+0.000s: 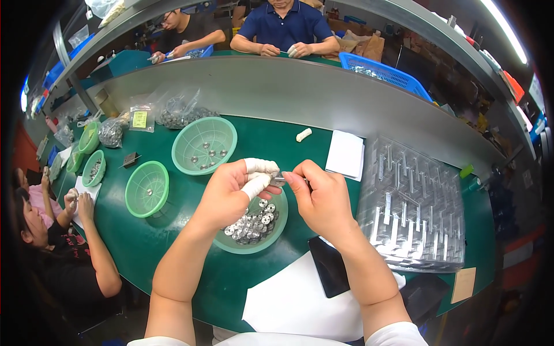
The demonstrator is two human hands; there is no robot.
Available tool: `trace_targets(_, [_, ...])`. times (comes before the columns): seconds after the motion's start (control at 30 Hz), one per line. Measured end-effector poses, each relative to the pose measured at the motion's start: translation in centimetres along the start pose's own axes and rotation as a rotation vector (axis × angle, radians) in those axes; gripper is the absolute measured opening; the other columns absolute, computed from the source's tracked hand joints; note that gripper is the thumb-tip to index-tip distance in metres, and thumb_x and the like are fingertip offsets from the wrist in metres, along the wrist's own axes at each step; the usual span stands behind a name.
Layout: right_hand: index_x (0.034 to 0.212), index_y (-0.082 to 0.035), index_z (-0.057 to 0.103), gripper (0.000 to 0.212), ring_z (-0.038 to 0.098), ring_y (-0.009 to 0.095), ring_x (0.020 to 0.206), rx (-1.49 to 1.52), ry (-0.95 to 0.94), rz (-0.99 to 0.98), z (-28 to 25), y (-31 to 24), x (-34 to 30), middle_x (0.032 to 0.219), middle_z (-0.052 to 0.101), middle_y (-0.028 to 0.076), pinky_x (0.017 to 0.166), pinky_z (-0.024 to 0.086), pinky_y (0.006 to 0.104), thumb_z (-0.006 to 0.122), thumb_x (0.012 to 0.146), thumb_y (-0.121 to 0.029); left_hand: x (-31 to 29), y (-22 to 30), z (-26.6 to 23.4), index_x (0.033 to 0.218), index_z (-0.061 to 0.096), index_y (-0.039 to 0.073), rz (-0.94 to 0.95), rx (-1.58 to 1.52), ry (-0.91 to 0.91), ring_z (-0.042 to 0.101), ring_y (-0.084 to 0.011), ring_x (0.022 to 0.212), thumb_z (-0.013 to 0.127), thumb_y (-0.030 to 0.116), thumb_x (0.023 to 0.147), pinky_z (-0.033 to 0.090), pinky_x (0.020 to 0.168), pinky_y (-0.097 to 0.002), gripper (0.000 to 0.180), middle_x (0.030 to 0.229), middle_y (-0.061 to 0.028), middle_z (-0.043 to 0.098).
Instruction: Assemble small metal components from a bowl onto a cylindrical base at a workstation.
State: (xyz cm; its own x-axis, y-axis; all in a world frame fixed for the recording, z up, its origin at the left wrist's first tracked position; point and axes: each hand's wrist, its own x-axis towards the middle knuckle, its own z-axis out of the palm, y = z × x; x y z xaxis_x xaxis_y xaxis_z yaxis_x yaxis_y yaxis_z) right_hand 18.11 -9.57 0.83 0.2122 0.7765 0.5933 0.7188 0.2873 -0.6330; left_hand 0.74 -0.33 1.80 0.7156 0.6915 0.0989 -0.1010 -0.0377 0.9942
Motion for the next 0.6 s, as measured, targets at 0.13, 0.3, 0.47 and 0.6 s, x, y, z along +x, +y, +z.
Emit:
trace_targets(0.13, [0.081, -0.004, 0.06, 0.021, 0.05, 0.021, 0.043, -0.09, 0.042, -0.046, 0.0, -0.2, 0.0, 0.056, 0.054, 0.008, 0.044, 0.038, 0.0318, 0.07, 0.096, -0.014, -0.4, -0.2, 0.8, 0.126, 0.062, -0.006, 0.059, 0.034, 0.041, 0.073, -0.0251, 0.1, 0.056, 0.0, 0.101, 0.059, 0.089, -0.0338, 0.027, 0.114, -0.0153, 0.071])
trace_targets(0.3, [0.077, -0.008, 0.054, 0.026, 0.058, 0.028, 0.048, -0.298, 0.154, -0.165, 0.7, -0.3, -0.3, 0.059, 0.059, 0.007, 0.044, 0.042, 0.0368, 0.071, 0.093, -0.019, -1.1, -0.5, 2.0, 0.128, 0.061, -0.008, 0.301, 0.417, 0.128, 0.075, -0.0256, 0.093, 0.059, -0.003, 0.097, 0.059, 0.082, -0.0338, 0.031, 0.106, -0.0178, 0.074])
trace_targets(0.47, [0.075, -0.008, 0.053, 0.028, 0.056, 0.028, 0.047, -0.293, 0.191, -0.168, 1.3, 0.0, -0.6, 0.058, 0.057, 0.007, 0.044, 0.042, 0.037, 0.072, 0.093, -0.019, -1.9, -0.7, 3.5, 0.128, 0.059, -0.008, 0.48, 0.819, 0.247, 0.073, -0.0343, 0.081, 0.063, -0.002, 0.094, 0.057, 0.069, -0.0371, 0.034, 0.098, -0.0227, 0.073])
trace_targets(0.6, [0.076, -0.008, 0.054, 0.026, 0.056, 0.03, 0.047, -0.273, 0.183, -0.153, 1.4, 0.1, -0.6, 0.058, 0.058, 0.008, 0.045, 0.042, 0.0375, 0.071, 0.093, -0.018, -1.7, -1.0, 3.3, 0.13, 0.059, -0.006, 0.478, 0.831, 0.254, 0.073, -0.0349, 0.08, 0.065, -0.001, 0.093, 0.056, 0.068, -0.0386, 0.037, 0.097, -0.0223, 0.073])
